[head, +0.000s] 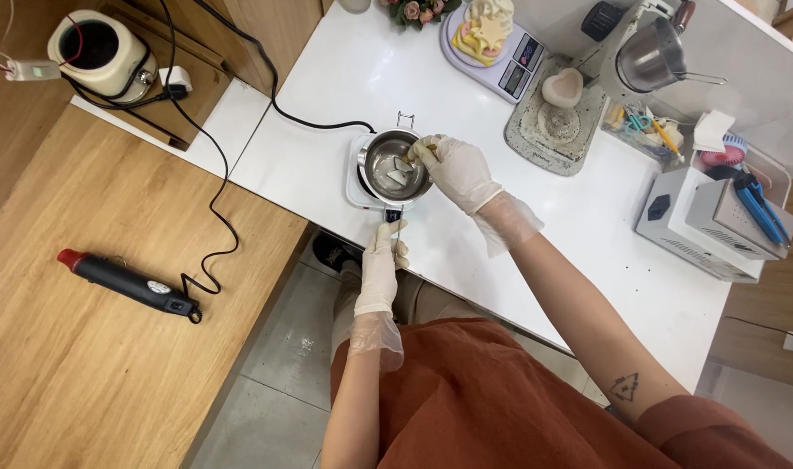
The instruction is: Melting wax blocks in a small pot on a heating plate and preparing star anise for candle decoration.
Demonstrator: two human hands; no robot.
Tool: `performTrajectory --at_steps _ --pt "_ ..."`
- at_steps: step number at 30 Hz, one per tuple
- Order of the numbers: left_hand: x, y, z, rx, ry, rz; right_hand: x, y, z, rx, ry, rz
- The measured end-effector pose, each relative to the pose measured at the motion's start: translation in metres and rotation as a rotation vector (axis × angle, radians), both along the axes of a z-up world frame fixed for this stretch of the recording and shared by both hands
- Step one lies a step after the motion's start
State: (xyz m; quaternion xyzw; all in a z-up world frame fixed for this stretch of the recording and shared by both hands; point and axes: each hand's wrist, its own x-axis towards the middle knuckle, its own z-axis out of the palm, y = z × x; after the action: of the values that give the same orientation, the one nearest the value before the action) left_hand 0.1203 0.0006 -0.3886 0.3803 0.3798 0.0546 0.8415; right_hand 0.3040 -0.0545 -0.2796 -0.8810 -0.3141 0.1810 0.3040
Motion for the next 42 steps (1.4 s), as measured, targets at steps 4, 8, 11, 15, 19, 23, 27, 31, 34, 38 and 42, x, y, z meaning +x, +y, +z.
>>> performTrajectory --at_steps 4,8,11,15,19,23,27,31,34,38,42 --pt "-0.005 0.001 -0.011 0.069 -0.052 0.067 -0.012 0.006 0.016 -0.035 0.073 -0.061" --pt "-0.007 0.006 -0.008 0.069 -0.022 0.070 -0.007 0.004 -0.005 0.094 0.021 0.036" --pt "-0.008 0.006 -0.008 0.067 -0.038 0.051 -0.011 0.007 -0.004 -0.051 -0.040 0.055" --pt "-0.008 0.007 -0.010 0.053 -0.057 0.051 -0.013 0.009 -0.011 -0.004 -0.062 0.146" --pt "-0.008 0.006 -0.008 0.075 -0.059 0.039 -0.007 0.006 -0.027 -0.024 -0.422 0.290" --pt "-0.006 0.006 -0.024 0.039 -0.035 0.063 -0.022 0.014 0.001 0.038 -0.108 0.109" --pt "-0.006 0.005 -0.029 0.015 -0.068 0.062 -0.013 0.009 -0.024 0.053 -0.344 0.273" --pt "-0.005 0.008 -0.020 0.005 -0.039 0.052 -0.011 0.011 -0.028 0.000 -0.373 0.305" --pt "-0.006 0.008 -0.014 0.025 -0.034 0.044 -0.021 0.017 -0.003 -0.004 -0.298 0.205" --pt "-0.007 0.005 -0.019 0.018 -0.059 0.042 -0.014 0.010 -0.021 0.005 -0.398 0.303" --pt "-0.005 0.007 -0.019 0.014 -0.051 0.052 -0.015 0.016 -0.009 -0.037 -0.187 0.214"
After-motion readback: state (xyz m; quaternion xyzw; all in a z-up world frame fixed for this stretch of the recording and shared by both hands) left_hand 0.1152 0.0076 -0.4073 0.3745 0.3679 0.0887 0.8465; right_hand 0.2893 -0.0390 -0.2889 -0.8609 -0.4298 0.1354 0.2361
